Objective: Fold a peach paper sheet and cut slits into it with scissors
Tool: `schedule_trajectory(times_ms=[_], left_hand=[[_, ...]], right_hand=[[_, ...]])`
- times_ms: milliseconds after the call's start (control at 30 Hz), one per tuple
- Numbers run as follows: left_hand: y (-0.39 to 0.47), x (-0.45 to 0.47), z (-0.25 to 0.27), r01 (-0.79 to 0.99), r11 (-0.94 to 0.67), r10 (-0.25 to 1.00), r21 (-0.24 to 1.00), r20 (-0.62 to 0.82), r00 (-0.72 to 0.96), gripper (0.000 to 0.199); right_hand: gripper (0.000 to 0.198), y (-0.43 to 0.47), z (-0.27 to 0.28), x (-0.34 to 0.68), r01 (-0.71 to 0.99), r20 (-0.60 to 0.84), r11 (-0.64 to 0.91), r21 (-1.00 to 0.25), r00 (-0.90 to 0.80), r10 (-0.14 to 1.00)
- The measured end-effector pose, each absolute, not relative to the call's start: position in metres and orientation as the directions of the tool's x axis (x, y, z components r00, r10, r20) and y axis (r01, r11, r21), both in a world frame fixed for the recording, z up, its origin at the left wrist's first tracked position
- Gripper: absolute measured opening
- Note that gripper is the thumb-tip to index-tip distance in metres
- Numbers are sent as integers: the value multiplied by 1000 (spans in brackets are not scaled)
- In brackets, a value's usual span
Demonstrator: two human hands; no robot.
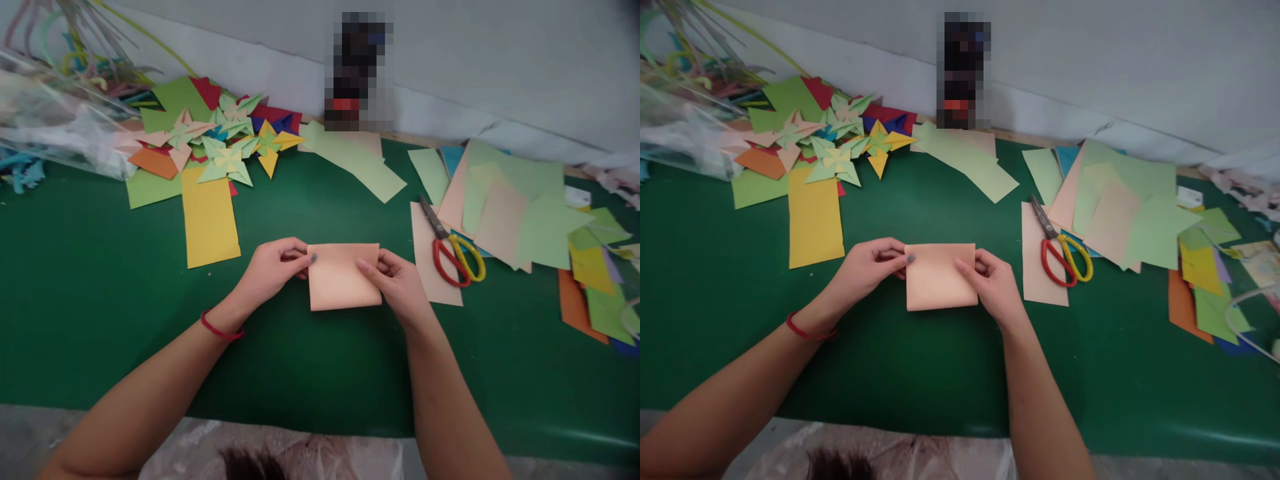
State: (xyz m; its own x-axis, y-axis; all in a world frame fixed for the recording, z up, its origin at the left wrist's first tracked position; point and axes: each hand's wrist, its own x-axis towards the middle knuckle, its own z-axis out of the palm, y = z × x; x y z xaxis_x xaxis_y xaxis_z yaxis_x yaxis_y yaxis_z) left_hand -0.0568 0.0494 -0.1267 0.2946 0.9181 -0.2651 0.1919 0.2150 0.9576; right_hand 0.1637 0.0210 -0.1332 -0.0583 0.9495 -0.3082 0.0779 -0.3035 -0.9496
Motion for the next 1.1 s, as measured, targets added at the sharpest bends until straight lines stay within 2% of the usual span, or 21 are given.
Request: schedule_trajectory(times_ms=[400, 900, 1100], left_hand=[[49, -59, -124, 262, 176, 944, 949, -238, 230, 21], [50, -59, -130, 208, 168, 944, 963, -218, 246, 16], [50, -57, -127, 215, 182, 915, 960, -245, 319, 16]], right_hand=[[38, 20, -130, 165, 122, -340, -323, -938, -168, 925], [35, 20, -129, 164, 147, -331, -310, -939, -156, 931], [27, 22, -129, 165, 244, -249, -234, -941, -35, 968]])
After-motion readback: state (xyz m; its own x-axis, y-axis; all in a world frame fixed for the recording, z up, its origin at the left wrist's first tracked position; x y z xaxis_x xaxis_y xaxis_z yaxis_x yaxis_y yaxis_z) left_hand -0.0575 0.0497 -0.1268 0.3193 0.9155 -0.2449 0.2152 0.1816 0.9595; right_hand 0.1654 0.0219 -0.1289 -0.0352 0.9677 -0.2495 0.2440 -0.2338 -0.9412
